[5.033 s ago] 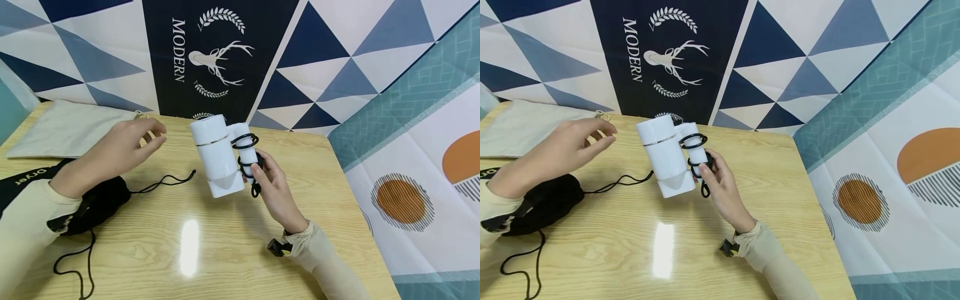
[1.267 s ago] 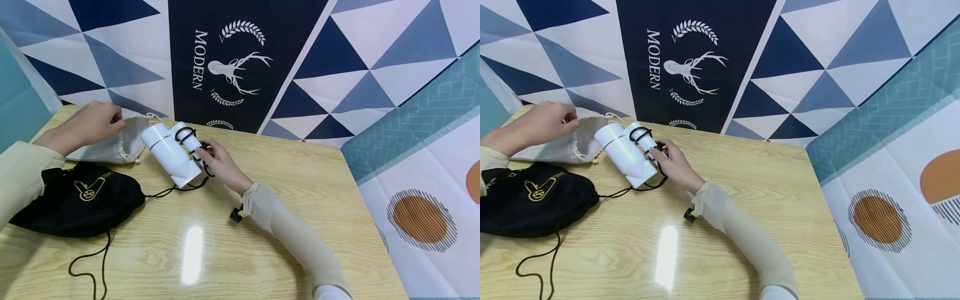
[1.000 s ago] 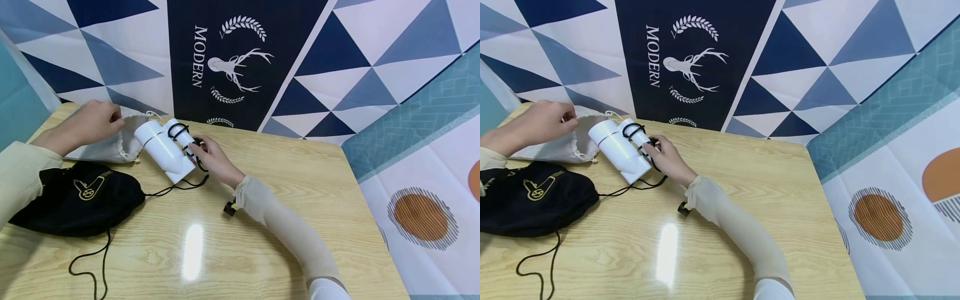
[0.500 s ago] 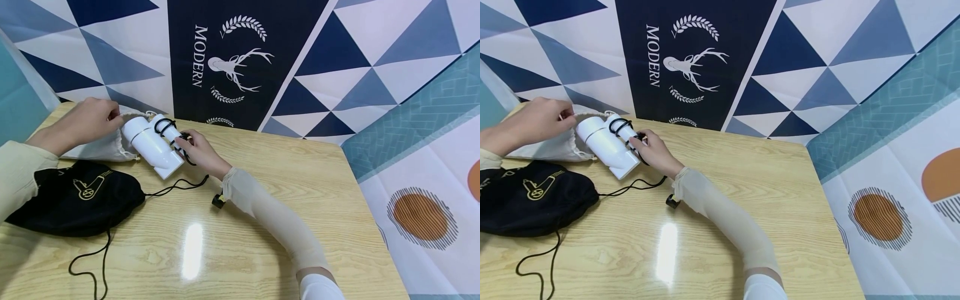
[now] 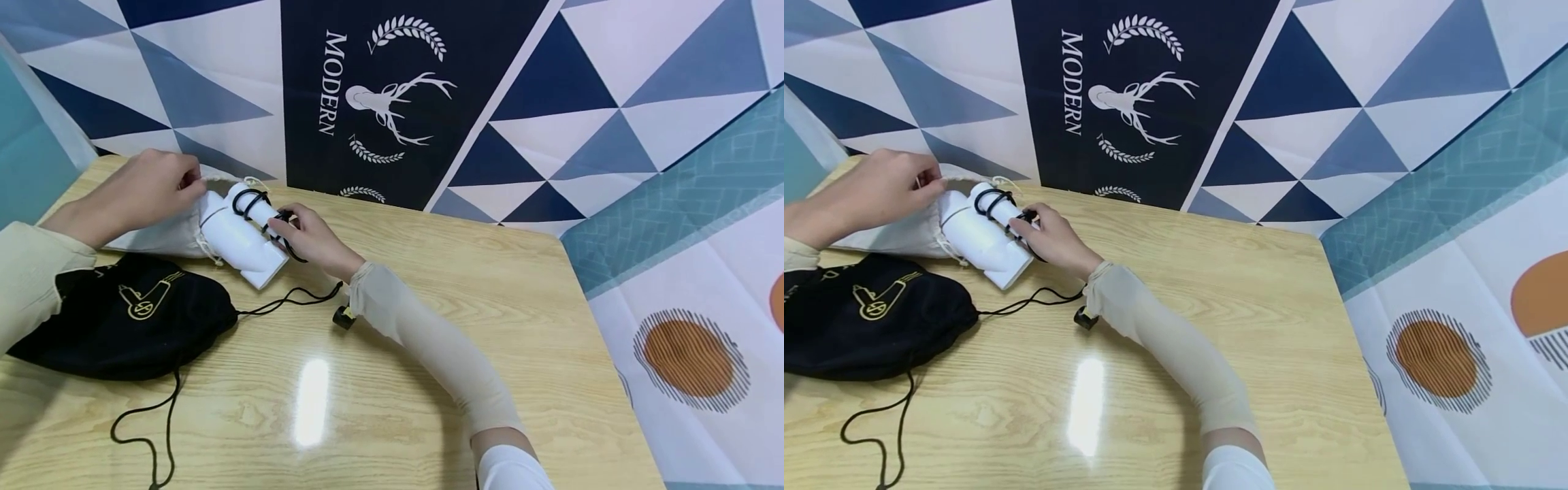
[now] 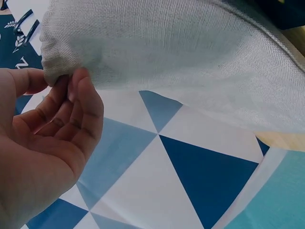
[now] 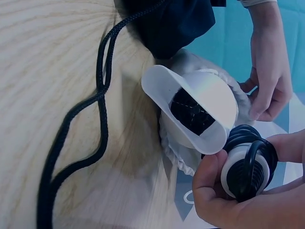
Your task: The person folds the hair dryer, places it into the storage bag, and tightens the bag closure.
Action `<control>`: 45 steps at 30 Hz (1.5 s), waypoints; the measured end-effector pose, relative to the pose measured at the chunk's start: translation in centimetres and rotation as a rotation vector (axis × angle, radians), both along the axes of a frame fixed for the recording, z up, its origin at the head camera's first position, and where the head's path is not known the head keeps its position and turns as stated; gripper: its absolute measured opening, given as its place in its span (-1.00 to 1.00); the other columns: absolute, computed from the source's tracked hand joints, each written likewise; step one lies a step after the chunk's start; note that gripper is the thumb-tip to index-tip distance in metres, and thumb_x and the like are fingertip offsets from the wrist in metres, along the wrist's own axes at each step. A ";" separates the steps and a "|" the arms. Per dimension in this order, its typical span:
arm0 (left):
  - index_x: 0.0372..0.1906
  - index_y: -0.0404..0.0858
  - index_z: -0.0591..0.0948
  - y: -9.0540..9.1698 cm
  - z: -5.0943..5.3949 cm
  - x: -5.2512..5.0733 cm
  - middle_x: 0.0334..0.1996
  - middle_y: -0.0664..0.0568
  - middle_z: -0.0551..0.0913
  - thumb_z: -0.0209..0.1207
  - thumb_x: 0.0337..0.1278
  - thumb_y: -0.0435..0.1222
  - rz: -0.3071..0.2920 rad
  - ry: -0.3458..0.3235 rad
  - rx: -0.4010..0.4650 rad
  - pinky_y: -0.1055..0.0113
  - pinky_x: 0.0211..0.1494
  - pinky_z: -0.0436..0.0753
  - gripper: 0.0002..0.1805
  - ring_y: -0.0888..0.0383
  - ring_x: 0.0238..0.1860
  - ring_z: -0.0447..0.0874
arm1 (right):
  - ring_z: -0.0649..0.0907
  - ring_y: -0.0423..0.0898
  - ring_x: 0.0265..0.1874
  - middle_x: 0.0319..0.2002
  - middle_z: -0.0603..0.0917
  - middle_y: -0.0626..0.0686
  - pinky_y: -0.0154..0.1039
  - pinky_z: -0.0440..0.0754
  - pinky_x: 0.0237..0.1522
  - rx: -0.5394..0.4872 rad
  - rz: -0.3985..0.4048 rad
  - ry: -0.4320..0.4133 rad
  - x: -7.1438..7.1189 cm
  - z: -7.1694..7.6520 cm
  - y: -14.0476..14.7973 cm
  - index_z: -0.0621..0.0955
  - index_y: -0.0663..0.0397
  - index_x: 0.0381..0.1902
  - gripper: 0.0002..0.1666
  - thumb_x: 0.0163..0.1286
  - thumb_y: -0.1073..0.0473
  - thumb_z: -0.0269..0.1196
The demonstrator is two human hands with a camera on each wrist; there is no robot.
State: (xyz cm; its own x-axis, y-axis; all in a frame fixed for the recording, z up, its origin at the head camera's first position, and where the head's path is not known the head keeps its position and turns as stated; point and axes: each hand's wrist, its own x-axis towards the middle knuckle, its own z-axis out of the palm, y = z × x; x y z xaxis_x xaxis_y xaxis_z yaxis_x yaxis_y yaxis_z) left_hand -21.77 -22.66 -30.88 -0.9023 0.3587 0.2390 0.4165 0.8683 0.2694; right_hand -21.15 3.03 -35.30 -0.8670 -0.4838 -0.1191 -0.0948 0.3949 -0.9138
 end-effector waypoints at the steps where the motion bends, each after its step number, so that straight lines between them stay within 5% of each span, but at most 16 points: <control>1: -0.41 -0.32 0.59 0.1 0.0 0.0 -0.60 -0.04 0.54 0.05 0.33 -0.32 -0.005 0.004 -0.001 0.19 -0.48 0.34 -0.78 0.05 -0.58 0.39 | 0.55 -0.14 -0.28 -0.10 0.58 0.04 -0.33 0.52 -0.26 0.014 0.005 0.002 -0.1 0.0 0.0 0.41 0.15 0.32 -0.50 0.57 0.00 0.08; 16: -0.37 -0.32 0.59 0.5 0.1 0.3 -0.57 -0.03 0.53 0.04 0.35 -0.33 -0.035 0.026 0.026 0.19 -0.45 0.34 -0.79 0.06 -0.55 0.40 | 0.50 -0.14 -0.38 -0.20 0.56 0.03 -0.34 0.49 -0.33 0.101 0.058 0.015 -0.8 0.7 -2.9 0.38 0.11 0.38 -0.45 0.56 -0.02 0.10; 25: -0.37 -0.34 0.58 0.7 0.6 0.6 -0.55 -0.08 0.54 0.05 0.36 -0.34 -0.038 0.048 0.031 0.20 -0.47 0.35 -0.80 0.05 -0.54 0.41 | 0.57 -0.18 -0.22 -0.03 0.56 -0.04 -0.37 0.50 -0.18 0.154 0.046 0.085 -1.3 1.2 -4.1 0.39 0.05 0.40 -0.40 0.54 -0.08 0.10; 45: -0.43 -0.26 0.54 1.6 0.6 1.5 -0.62 0.02 0.44 0.04 0.38 -0.35 -0.111 0.124 0.051 0.27 -0.56 0.29 -0.79 0.13 -0.63 0.31 | 0.59 -0.17 -0.43 -0.23 0.60 -0.04 -0.36 0.51 -0.41 0.132 0.044 0.180 -1.0 1.5 -6.3 0.58 0.02 0.02 -0.72 0.54 -0.01 0.14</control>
State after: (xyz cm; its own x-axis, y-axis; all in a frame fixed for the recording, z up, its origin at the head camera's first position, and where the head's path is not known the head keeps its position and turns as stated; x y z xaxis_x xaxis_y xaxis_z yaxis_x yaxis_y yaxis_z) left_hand -20.26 -21.08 -30.24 -0.8200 0.4393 0.3670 0.5424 0.8013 0.2526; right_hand -22.19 -3.31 -33.78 -0.8586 -0.5119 -0.0294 -0.2713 0.5021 -0.8212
